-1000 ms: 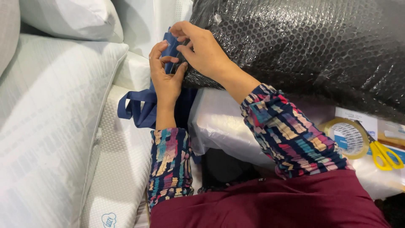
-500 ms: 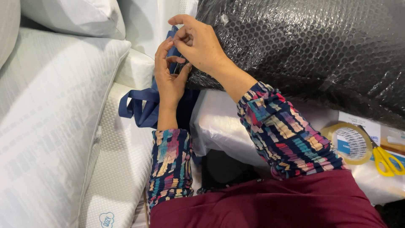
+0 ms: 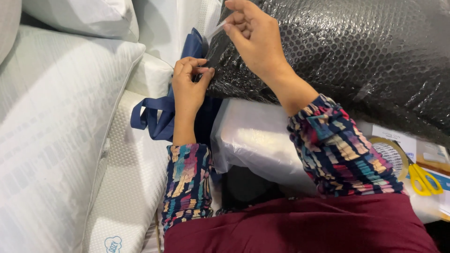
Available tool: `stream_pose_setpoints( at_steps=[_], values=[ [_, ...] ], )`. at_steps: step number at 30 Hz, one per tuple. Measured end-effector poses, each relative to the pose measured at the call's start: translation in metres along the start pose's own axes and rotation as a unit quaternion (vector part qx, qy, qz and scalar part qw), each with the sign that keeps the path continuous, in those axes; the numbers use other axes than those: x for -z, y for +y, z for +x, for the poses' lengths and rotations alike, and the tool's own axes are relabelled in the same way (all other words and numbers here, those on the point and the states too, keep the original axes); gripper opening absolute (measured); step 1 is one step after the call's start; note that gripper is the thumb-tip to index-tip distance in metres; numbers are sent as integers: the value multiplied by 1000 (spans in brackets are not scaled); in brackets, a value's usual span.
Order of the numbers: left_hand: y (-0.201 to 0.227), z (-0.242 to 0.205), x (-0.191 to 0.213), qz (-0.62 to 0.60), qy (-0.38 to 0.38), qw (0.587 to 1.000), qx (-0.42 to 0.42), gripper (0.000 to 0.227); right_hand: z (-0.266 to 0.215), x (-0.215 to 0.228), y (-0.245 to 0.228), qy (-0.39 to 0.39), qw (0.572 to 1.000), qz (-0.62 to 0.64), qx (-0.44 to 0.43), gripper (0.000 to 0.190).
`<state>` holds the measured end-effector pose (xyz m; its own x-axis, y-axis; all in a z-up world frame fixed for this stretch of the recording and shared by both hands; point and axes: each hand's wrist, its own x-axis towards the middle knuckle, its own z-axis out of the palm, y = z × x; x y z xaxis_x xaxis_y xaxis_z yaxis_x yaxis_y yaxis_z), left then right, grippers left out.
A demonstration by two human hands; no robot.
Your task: Applying small strips of tape to secure black bubble wrap around a large cushion or pillow.
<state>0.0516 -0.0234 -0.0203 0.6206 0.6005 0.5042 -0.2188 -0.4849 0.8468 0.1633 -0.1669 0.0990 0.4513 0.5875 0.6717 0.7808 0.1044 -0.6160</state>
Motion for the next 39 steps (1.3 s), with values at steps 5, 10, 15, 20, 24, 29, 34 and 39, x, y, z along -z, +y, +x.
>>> stream_pose_setpoints(
  at_steps=[5,10,15,20,24,29,34,39],
  values=[
    [14,4,1,66,-23,996,59,10,-22,22,-11,-15,1000,12,23,35],
    [22,7,-2,122,-33,990,65,14,-32,28,-12,-31,999,-37,24,39],
    [16,16,1,105,-83,982,136,16,-34,26,-4,-55,992,-85,74,40],
    [47,6,6,77,-84,969,219,19,-37,25,0,-68,984,-120,118,47],
    [54,-6,5,77,-73,973,207,19,-45,26,-1,-91,976,-162,118,61],
    [48,-22,5,63,-81,983,150,20,-46,26,-8,-103,959,-200,171,57],
    [37,-28,0,54,-109,992,11,16,-45,24,-11,-96,938,-248,222,43],
    [40,-30,2,70,-112,991,-9,22,-43,23,-15,-91,883,-337,315,30]
  ],
)
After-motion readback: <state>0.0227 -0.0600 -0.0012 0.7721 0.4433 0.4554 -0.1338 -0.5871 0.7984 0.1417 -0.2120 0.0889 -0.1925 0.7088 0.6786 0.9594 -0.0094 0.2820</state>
